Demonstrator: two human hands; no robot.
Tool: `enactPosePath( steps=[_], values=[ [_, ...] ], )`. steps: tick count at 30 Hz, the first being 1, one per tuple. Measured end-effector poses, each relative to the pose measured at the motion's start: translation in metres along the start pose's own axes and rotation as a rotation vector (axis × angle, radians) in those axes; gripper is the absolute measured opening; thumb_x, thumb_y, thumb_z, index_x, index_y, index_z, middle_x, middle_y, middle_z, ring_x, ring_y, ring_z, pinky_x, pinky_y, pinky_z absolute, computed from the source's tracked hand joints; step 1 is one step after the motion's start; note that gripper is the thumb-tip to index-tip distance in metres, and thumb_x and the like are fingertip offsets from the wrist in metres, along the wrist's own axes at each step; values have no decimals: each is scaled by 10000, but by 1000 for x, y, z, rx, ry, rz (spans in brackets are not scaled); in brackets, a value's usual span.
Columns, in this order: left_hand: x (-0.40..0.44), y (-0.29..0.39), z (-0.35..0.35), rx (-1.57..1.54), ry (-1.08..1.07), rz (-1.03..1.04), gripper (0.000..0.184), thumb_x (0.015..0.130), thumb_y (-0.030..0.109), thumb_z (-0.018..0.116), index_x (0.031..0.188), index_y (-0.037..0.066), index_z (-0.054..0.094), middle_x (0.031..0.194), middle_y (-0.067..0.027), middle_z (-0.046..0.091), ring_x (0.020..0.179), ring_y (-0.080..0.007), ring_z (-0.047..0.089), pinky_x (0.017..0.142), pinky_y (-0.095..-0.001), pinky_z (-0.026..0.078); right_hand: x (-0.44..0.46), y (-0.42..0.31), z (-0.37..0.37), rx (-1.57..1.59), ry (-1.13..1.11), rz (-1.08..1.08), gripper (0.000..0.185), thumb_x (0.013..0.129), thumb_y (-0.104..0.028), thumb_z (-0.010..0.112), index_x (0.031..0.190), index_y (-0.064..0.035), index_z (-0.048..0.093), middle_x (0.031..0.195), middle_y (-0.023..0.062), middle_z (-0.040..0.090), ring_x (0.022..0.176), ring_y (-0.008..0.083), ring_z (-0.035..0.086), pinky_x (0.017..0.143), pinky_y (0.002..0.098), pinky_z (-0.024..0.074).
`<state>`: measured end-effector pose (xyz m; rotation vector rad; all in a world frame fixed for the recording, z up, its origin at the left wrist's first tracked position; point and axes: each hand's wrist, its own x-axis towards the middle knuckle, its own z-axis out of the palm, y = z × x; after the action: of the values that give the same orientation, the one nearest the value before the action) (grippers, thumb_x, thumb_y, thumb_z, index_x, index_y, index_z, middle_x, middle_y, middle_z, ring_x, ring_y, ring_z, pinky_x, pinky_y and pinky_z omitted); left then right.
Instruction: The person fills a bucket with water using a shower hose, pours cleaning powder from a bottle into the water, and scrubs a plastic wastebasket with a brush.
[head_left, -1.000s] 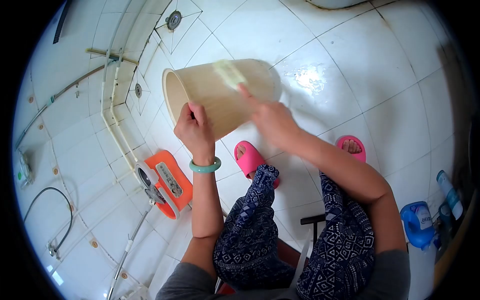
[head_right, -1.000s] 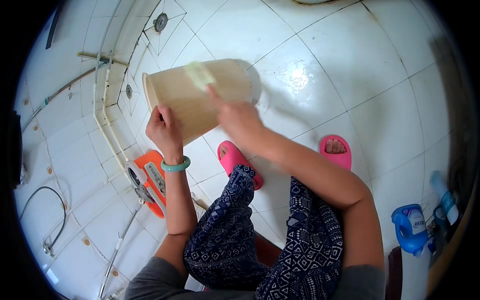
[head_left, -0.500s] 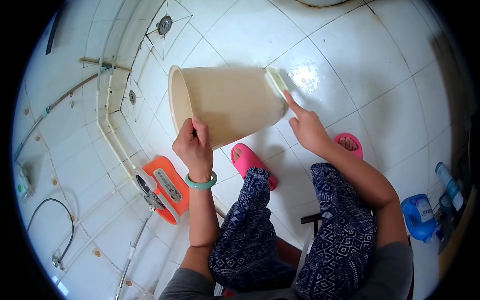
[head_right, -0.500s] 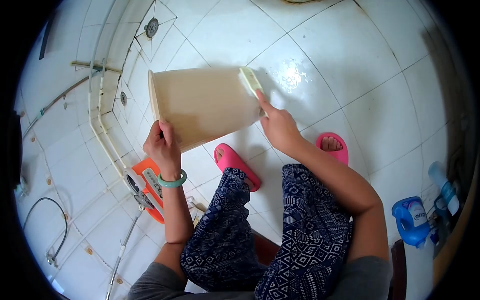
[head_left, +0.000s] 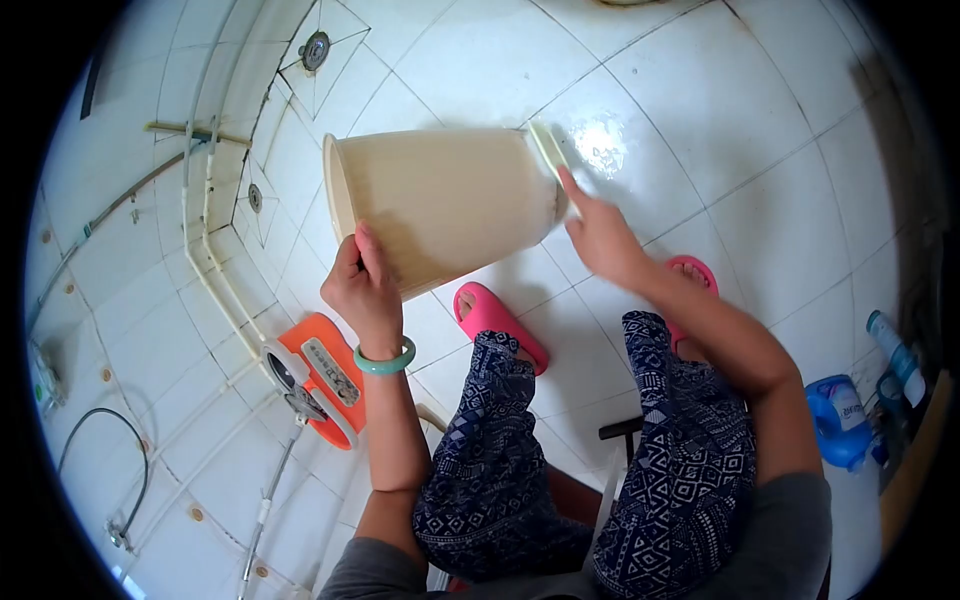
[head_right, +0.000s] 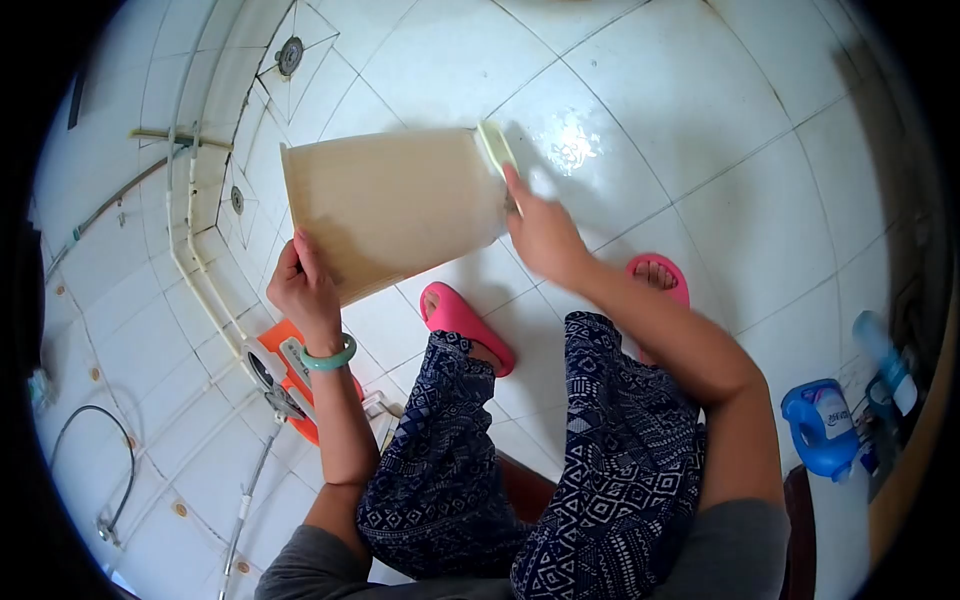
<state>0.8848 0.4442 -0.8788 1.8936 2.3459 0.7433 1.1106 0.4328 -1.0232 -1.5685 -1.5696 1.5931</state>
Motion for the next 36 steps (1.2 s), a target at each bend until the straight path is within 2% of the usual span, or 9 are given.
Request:
enactPosePath(
  steps=[4, 9, 15, 17, 18, 20, 24, 34, 36],
  values=[
    [2, -7, -1, -75, 17, -57, 327, 945, 190, 542, 736, -52, 611, 512, 34, 376, 498, -42, 292, 421, -228, 236, -46, -26, -11, 11, -125, 44, 673, 786, -28, 489, 1417, -42, 258, 663, 266, 581, 621, 429, 577, 642, 508, 458],
    [-3, -8, 4, -68, 2, -27, 330, 944, 186, 542, 715, -45, 600, 503, 28, 376, 484, -46, 294, 409, -242, 249, 24, -12, 10, -66, -70, 16, 650, 801, -36, 495, 1411, -31, 270, 679, 263, 589, 640, 426, 581, 653, 493, 461],
    [-8, 3, 8, 44, -57, 139, 344, 924, 153, 560, 633, -21, 505, 483, -70, 354, 425, -107, 315, 399, -282, 277, 5, -19, 13, 14, -125, 68, 609, 822, -57, 490, 1398, -23, 297, 736, 273, 601, 670, 422, 591, 677, 465, 470],
    [-17, 8, 15, 110, -97, 257, 335, 913, 131, 563, 618, -5, 478, 489, -108, 380, 406, -183, 330, 400, -306, 292, -1, -14, 15, 66, -116, 65, 654, 827, -24, 443, 1443, -129, 250, 608, 230, 532, 523, 298, 546, 604, 388, 464],
    [-22, 9, 16, 111, -140, 265, 299, 900, 104, 565, 626, 14, 486, 509, -117, 422, 411, -247, 361, 408, -330, 313, -2, -13, 16, 72, -107, 73, 654, 827, -24, 443, 1443, -129, 250, 608, 230, 532, 523, 298, 546, 604, 388, 464],
    [-34, 5, 22, 103, -158, 311, 279, 892, 93, 570, 634, 20, 492, 522, -117, 428, 416, -254, 383, 414, -338, 321, -2, -16, 17, 188, -147, 32, 671, 826, -20, 428, 1451, -179, 246, 591, 192, 515, 503, 195, 493, 567, 336, 446],
    [-51, 2, 28, 85, -211, 381, 214, 861, 62, 594, 670, 23, 504, 557, -121, 449, 447, -283, 433, 433, -365, 336, -20, -55, 5, 363, -202, -59, 709, 811, -8, 422, 1459, -222, 230, 571, 114, 420, 513, 108, 359, 521, 270, 388],
    [-77, -23, 34, 91, -342, 556, 136, 818, 66, 641, 744, 25, 535, 593, -99, 446, 487, -260, 458, 442, -369, 352, 5, 20, 47, 379, -17, -90, 708, 809, -8, 421, 1458, -221, 234, 572, 109, 429, 507, 117, 390, 513, 274, 401],
    [-81, -27, 28, 142, -367, 559, 130, 809, 82, 650, 764, 22, 544, 602, -95, 446, 505, -255, 466, 461, -370, 359, -13, -21, 23, 401, -246, -26, 725, 808, -30, 496, 1448, -242, 230, 838, 249, 620, 643, 340, 616, 616, 397, 487]
  ],
)
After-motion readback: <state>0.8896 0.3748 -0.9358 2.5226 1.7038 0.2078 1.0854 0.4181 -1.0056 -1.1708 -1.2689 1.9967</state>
